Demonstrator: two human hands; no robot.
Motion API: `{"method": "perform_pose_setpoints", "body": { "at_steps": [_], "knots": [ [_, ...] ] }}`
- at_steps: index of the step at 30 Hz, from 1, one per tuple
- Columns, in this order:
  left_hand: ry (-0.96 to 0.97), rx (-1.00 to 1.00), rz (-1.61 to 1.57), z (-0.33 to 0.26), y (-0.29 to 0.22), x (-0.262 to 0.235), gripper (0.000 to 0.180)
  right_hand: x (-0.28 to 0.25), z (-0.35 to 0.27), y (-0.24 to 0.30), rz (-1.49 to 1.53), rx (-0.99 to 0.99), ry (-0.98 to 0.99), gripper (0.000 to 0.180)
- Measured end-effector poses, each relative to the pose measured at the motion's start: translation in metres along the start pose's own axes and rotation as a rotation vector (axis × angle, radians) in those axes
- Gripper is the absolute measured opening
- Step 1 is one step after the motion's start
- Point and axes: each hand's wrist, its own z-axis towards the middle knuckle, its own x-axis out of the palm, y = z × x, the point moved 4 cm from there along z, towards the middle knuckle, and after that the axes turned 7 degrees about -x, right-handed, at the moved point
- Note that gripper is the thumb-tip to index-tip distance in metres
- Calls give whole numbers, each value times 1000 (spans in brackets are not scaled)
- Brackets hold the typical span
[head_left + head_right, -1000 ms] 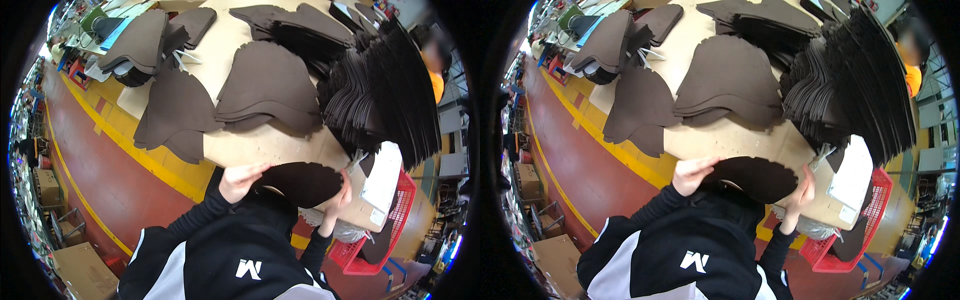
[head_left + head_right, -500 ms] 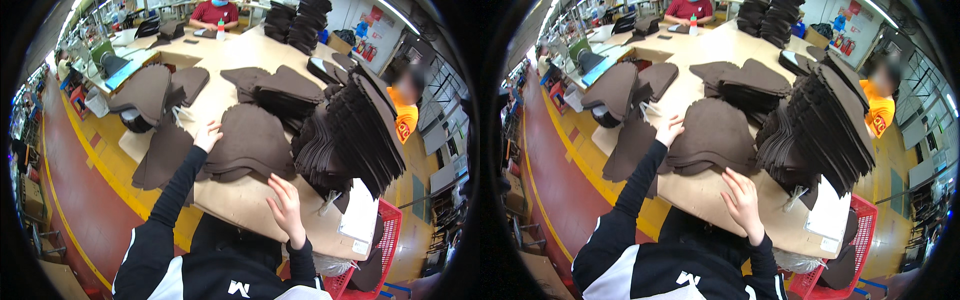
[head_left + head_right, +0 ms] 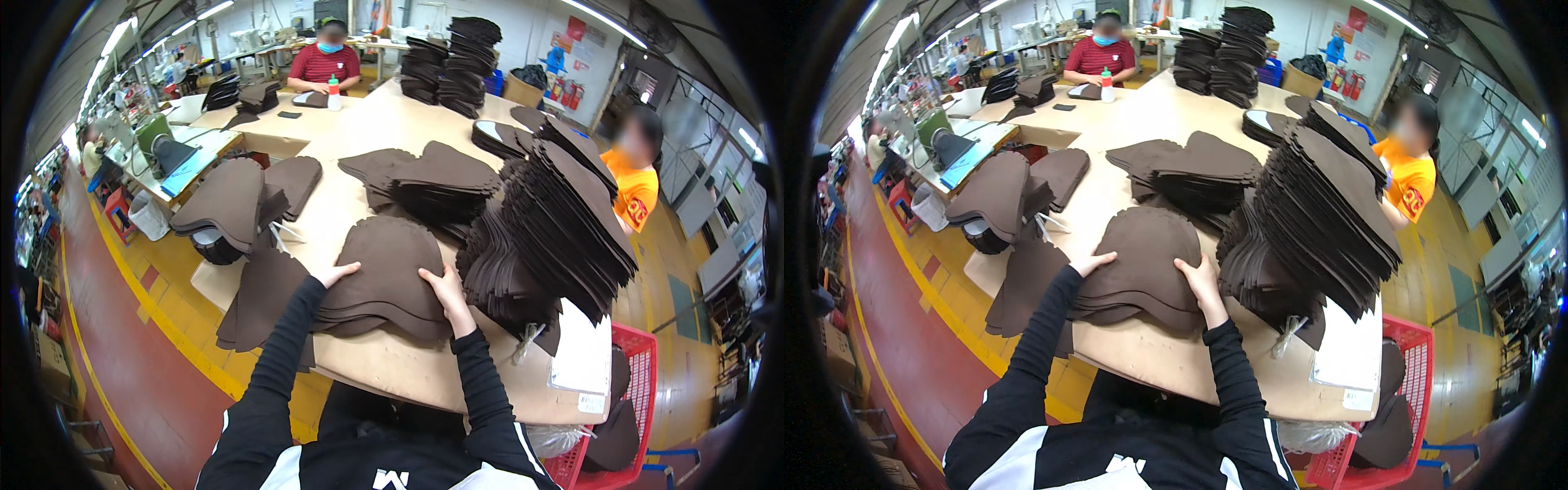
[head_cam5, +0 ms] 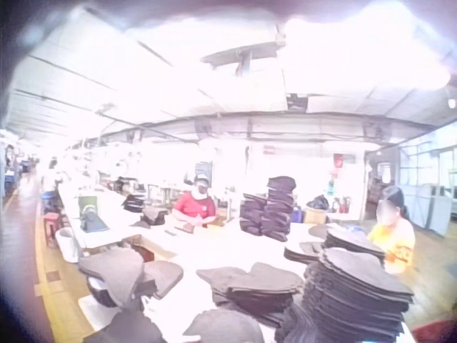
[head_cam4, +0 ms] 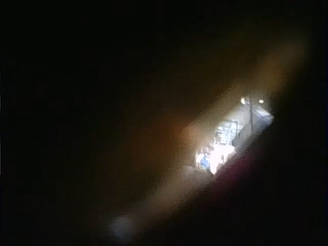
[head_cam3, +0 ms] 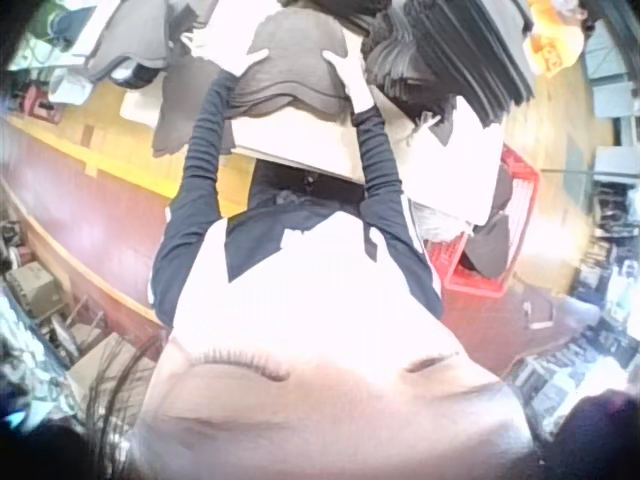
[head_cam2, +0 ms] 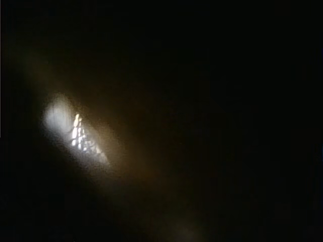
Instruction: The person repeatedly picks up dark brown car floor mats from a table and stacks them into a neat pile. The person smooths each mat before placing it on the stack. Other workers are visible in the background.
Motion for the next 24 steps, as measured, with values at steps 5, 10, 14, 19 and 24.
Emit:
{"method": "perform_pose_setpoints", "body": {
  "at_steps": [5,10,14,19,24],
  "knots": [
    [103,-272,3,-1,11,-6,74,-12,-54,-25,698,299,211,83],
    [147,-335,217,-17,-10,15,77,-14,-111,5,619,327,278,65],
    [145,-311,461,-12,0,16,77,8,-152,8,639,139,84,60],
    [474,-213,113,-45,-41,48,81,5,-187,2,833,185,-54,58],
    [351,39,-29,-86,-53,59,93,-14,-213,10,757,112,-160,66]
  ]
}}
